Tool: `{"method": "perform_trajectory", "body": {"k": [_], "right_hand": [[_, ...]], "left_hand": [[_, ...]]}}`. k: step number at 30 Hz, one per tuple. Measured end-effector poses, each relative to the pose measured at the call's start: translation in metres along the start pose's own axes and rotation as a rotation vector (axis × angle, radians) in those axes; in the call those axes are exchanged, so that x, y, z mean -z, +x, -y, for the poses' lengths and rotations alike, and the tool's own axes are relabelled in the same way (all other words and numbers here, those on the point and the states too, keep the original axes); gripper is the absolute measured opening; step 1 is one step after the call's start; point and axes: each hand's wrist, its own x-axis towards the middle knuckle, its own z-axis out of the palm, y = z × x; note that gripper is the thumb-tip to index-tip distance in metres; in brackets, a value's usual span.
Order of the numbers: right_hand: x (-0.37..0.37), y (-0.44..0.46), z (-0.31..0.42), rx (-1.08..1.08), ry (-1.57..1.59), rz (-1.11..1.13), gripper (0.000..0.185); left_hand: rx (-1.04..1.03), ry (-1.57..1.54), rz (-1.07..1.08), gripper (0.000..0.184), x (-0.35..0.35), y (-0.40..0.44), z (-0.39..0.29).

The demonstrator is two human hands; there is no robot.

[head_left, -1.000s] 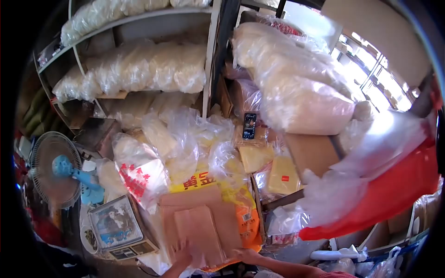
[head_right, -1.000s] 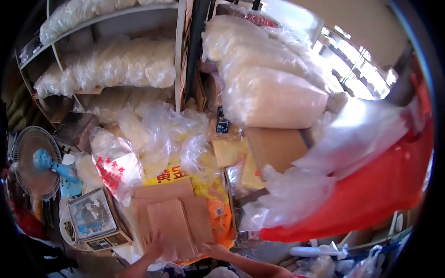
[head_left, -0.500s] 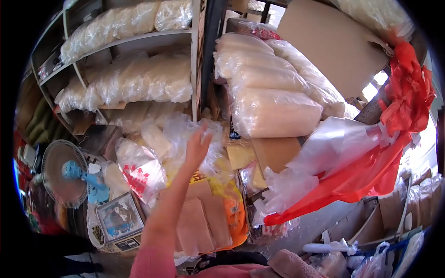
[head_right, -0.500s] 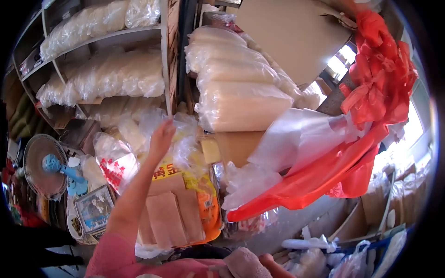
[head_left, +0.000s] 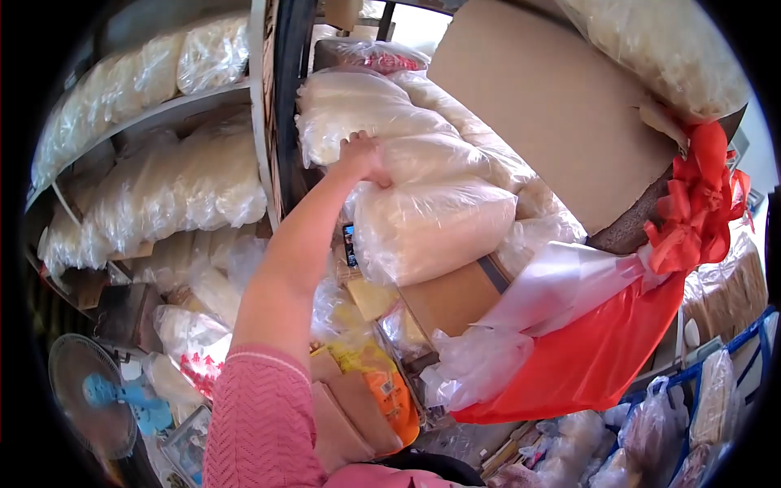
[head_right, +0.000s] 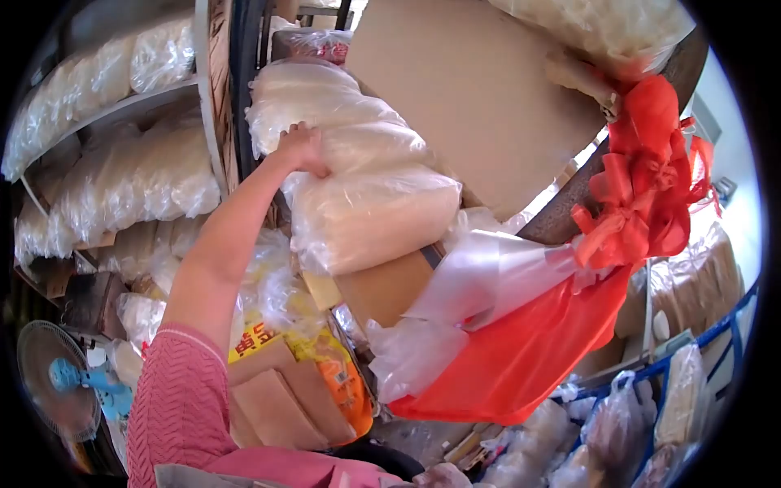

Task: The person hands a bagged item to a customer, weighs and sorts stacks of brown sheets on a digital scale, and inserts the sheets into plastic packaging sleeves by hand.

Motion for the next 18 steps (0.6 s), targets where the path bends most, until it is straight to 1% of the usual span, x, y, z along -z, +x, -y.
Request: {"method": "perform_trajectory", "body": {"k": [2, 5, 8, 11, 14, 17, 18], "right_hand": [[-0.002, -0.006, 0.002, -0.015, 0.032, -0.008, 0.025], [-0.003, -0.013, 0.002, -0.018, 0.060, -0.023, 0.025], [-0.006, -0.020, -0.002, -0.013, 0.083, -0.042, 0.025], [-0.006, -0.025, -0.008, -0.014, 0.105, -0.053, 0.025], [-0.009, -0.028, -0.013, -0.024, 0.130, -0.063, 0.025], [-0.006, -0.028, -0.018, -0.039, 0.153, -0.068, 0.025], [-0.008, -0.028, -0.021, -0.044, 0.159, -0.066, 0.025]], "left_hand": [[-0.018, 0.002, 0.030, 0.070, 0.008, -0.006, -0.004], [-0.135, 0.086, -0.137, 0.069, -0.003, -0.015, -0.010], [-0.187, 0.103, -0.179, 0.067, -0.001, -0.023, -0.011], [-0.176, 0.110, -0.093, 0.070, -0.002, -0.027, -0.017], [-0.152, -0.109, -0.206, 0.073, -0.012, -0.031, -0.008], [-0.126, -1.000, -0.501, 0.066, -0.045, -0.036, 0.026], [-0.051, -1.177, -0.489, 0.063, -0.071, -0.040, 0.040]]}}
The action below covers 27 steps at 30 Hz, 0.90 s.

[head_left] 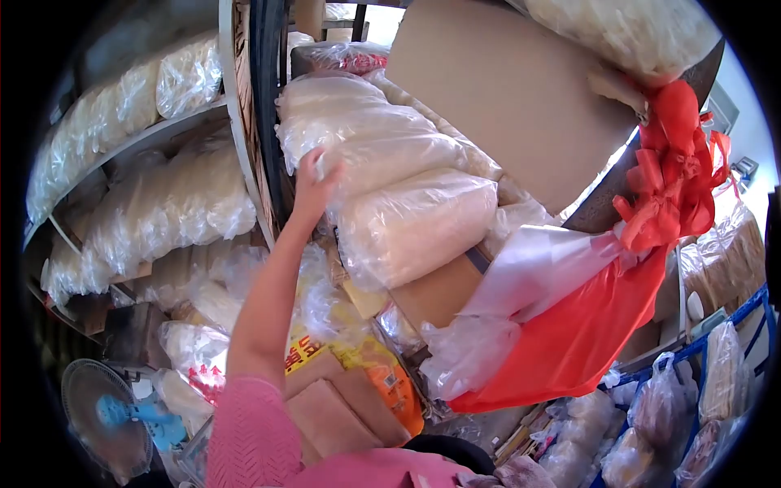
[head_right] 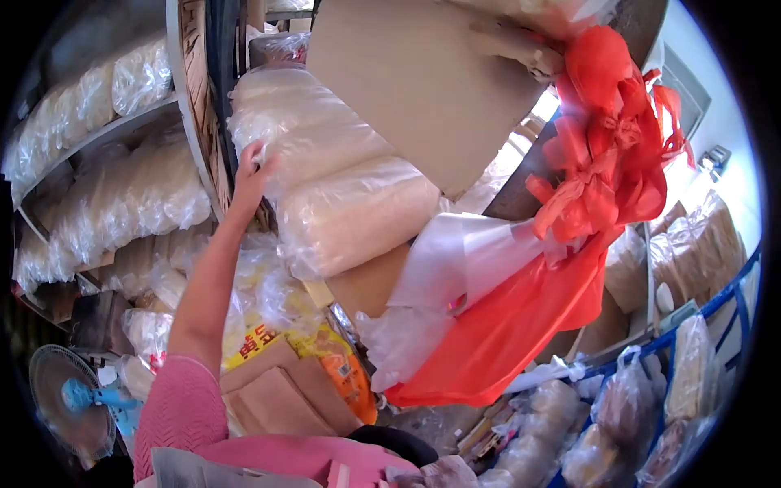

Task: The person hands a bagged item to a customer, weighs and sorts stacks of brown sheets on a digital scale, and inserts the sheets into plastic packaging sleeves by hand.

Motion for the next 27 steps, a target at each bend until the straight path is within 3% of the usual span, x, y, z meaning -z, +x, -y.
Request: {"method": "perform_trajectory", "body": {"k": [2, 3, 5, 6, 7, 9, 12, 15, 18, 21, 24, 27], "right_hand": [[0.000, -0.005, -0.006, -0.015, 0.010, -0.004, 0.025], [0.001, -0.007, -0.009, -0.023, 0.013, -0.007, 0.025], [0.000, -0.009, -0.014, -0.034, 0.018, -0.010, 0.025], [-0.001, -0.013, -0.018, -0.045, 0.020, -0.007, 0.025], [0.000, -0.016, -0.021, -0.051, 0.023, -0.007, 0.025], [-0.001, -0.021, -0.029, -0.055, 0.029, -0.013, 0.025], [-0.004, -0.025, -0.039, -0.066, 0.042, -0.015, 0.025], [-0.006, -0.026, -0.043, -0.076, 0.044, -0.012, 0.025], [-0.008, -0.024, -0.042, -0.077, 0.045, -0.015, 0.025], [-0.010, -0.021, -0.037, -0.083, 0.049, -0.012, 0.025], [-0.011, -0.018, -0.034, -0.079, 0.046, -0.016, 0.025], [-0.012, -0.018, -0.033, -0.075, 0.052, -0.018, 0.025]], "left_hand": [[0.211, -0.308, -0.093, 0.058, 0.006, -0.036, 0.049], [0.241, -0.258, -0.096, 0.054, 0.005, -0.050, 0.048], [0.290, -0.159, -0.103, 0.046, 0.006, -0.066, 0.045], [0.175, -0.098, -0.259, 0.033, 0.006, -0.070, 0.041], [0.188, -0.222, -0.314, 0.026, 0.010, -0.074, 0.014], [0.227, -0.361, -0.202, 0.027, 0.021, -0.090, -0.010], [0.191, -0.460, 0.001, 0.044, 0.021, -0.127, -0.051], [0.018, -0.161, -0.072, 0.069, -0.004, -0.129, -0.034], [-0.028, 0.226, -0.033, 0.087, -0.045, -0.138, -0.054], [0.121, 0.099, -0.161, 0.088, -0.051, -0.133, -0.067], [-0.162, 0.275, -0.237, 0.081, -0.064, -0.142, -0.082], [-0.313, 0.326, -0.079, 0.074, -0.061, -0.169, -0.096]]}}
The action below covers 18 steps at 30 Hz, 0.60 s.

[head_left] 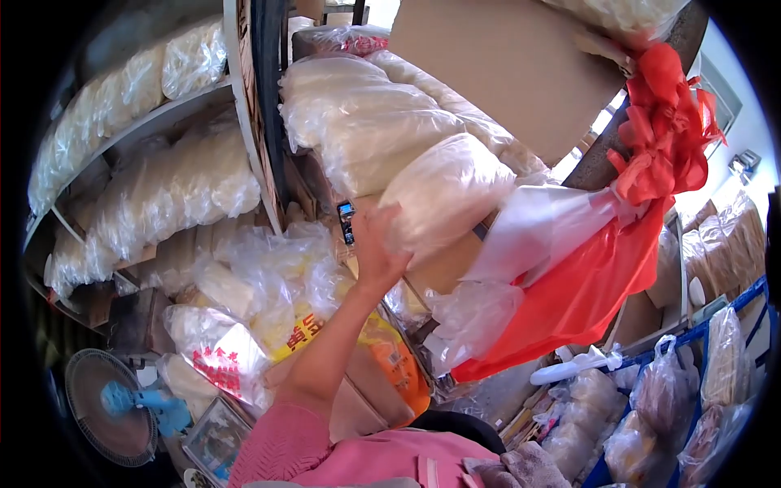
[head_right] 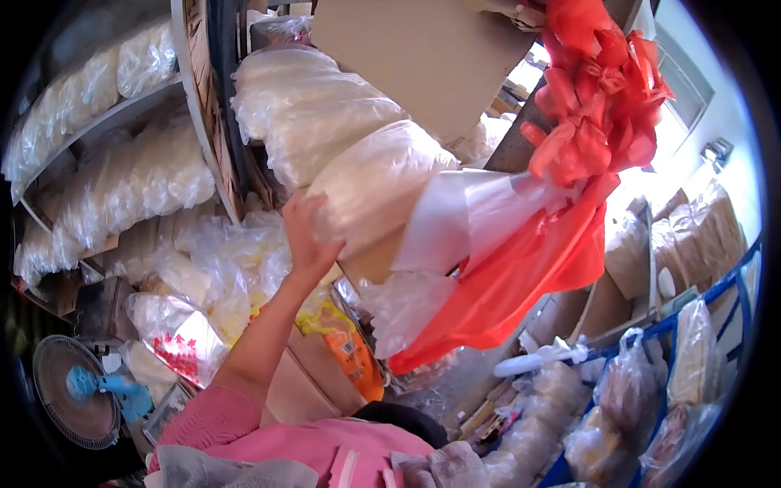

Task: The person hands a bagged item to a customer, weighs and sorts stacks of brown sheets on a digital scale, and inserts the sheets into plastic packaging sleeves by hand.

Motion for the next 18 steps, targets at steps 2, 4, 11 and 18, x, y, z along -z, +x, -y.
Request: {"method": "perform_trajectory", "body": {"k": [2, 4, 11, 18], "right_hand": [[-0.003, -0.003, -0.003, -0.002, 0.004, -0.001, 0.025], [-0.005, -0.002, -0.003, 0.011, 0.007, -0.005, 0.025], [-0.010, 0.011, -0.009, 0.033, -0.002, 0.018, 0.025], [-0.016, 0.049, -0.034, 0.130, 0.010, 0.065, 0.026]], "left_hand": [[-0.063, -0.070, -0.031, 0.068, -0.002, -0.005, -0.003], [-0.086, -0.026, 0.008, 0.073, 0.002, -0.005, 0.000], [0.494, -0.687, 0.093, 0.096, 0.038, -0.039, 0.024], [0.009, 0.108, 0.103, 0.047, 0.039, -0.045, 0.019]]}}
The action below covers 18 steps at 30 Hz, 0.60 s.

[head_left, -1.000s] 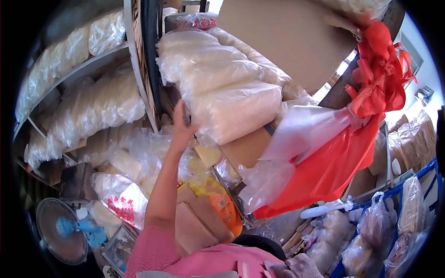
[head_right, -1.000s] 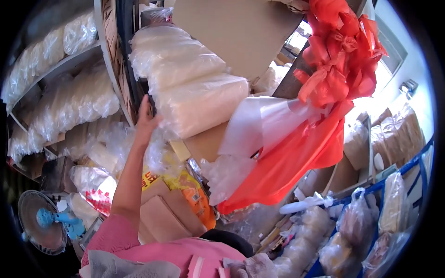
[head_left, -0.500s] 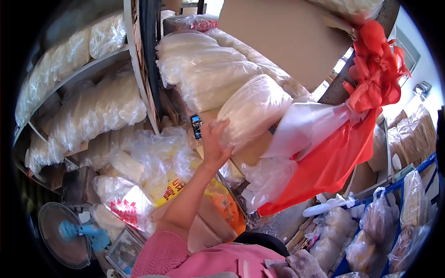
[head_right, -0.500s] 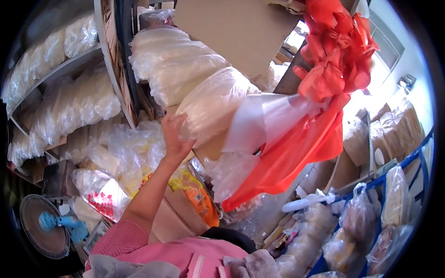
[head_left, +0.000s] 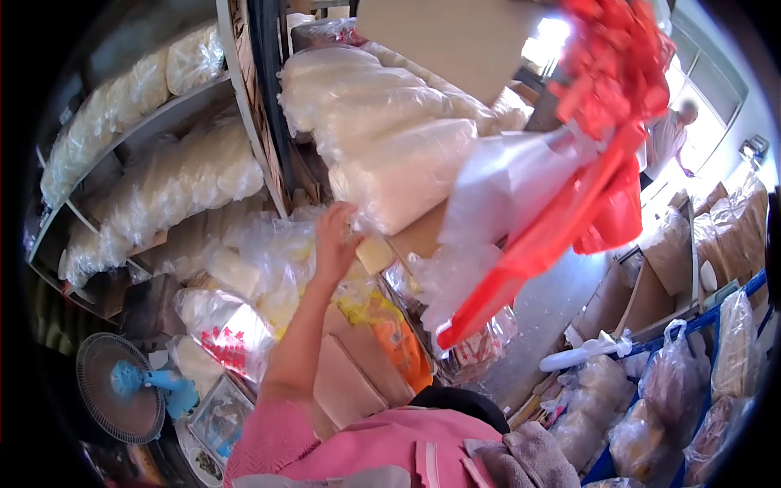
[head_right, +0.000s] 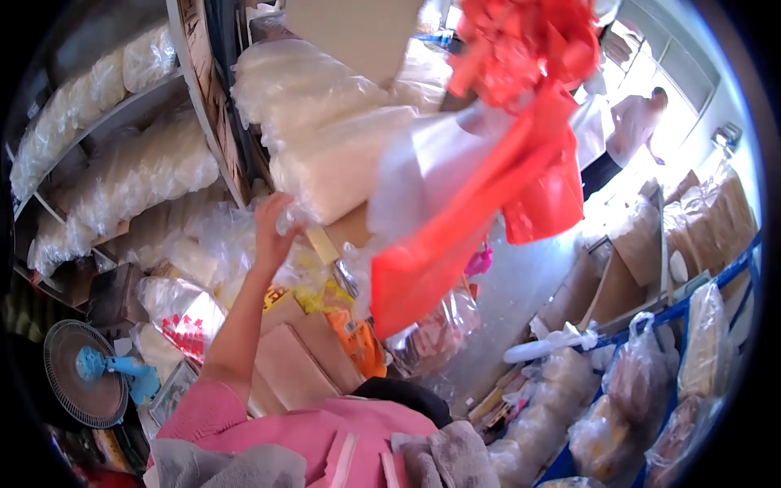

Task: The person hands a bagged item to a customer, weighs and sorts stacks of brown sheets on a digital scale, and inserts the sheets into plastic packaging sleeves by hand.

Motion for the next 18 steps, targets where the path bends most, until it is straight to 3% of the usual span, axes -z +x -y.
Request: {"method": "perform_trajectory", "body": {"k": [2, 4, 6, 7, 8, 9, 10, 12, 18], "right_hand": [[-0.002, 0.014, -0.016, 0.052, 0.017, 0.011, 0.026], [-0.005, 0.028, -0.039, 0.107, 0.051, 0.009, 0.026], [-0.007, 0.042, -0.064, 0.180, 0.107, -0.009, 0.026], [-0.006, 0.048, -0.078, 0.227, 0.138, -0.019, 0.026], [-0.003, 0.053, -0.094, 0.276, 0.166, -0.029, 0.026], [-0.001, 0.055, -0.109, 0.283, 0.186, -0.044, 0.026], [0.016, 0.051, -0.114, 0.270, 0.149, -0.037, 0.027], [0.037, 0.043, -0.131, 0.142, 0.175, -0.045, 0.028], [0.119, 0.070, -0.153, 0.217, 0.171, -0.093, 0.029]], "left_hand": [[-0.138, 0.100, -0.089, 0.025, -0.015, 0.002, 0.035], [0.372, -0.501, 0.059, 0.019, -0.007, 0.007, 0.042], [0.447, 0.114, 0.086, 0.026, 0.033, 0.018, -0.009], [0.487, 0.085, 0.000, 0.025, 0.050, 0.021, -0.014], [0.388, 0.026, -0.095, 0.024, 0.068, 0.017, -0.029], [0.461, -0.187, -0.236, 0.021, 0.084, 0.019, -0.041], [0.320, -0.195, -0.245, 0.020, 0.100, 0.027, -0.078], [0.253, -0.179, -0.346, 0.021, 0.137, 0.046, -0.132], [0.480, -0.466, -0.692, 0.016, 0.058, 0.046, -0.327]]}}
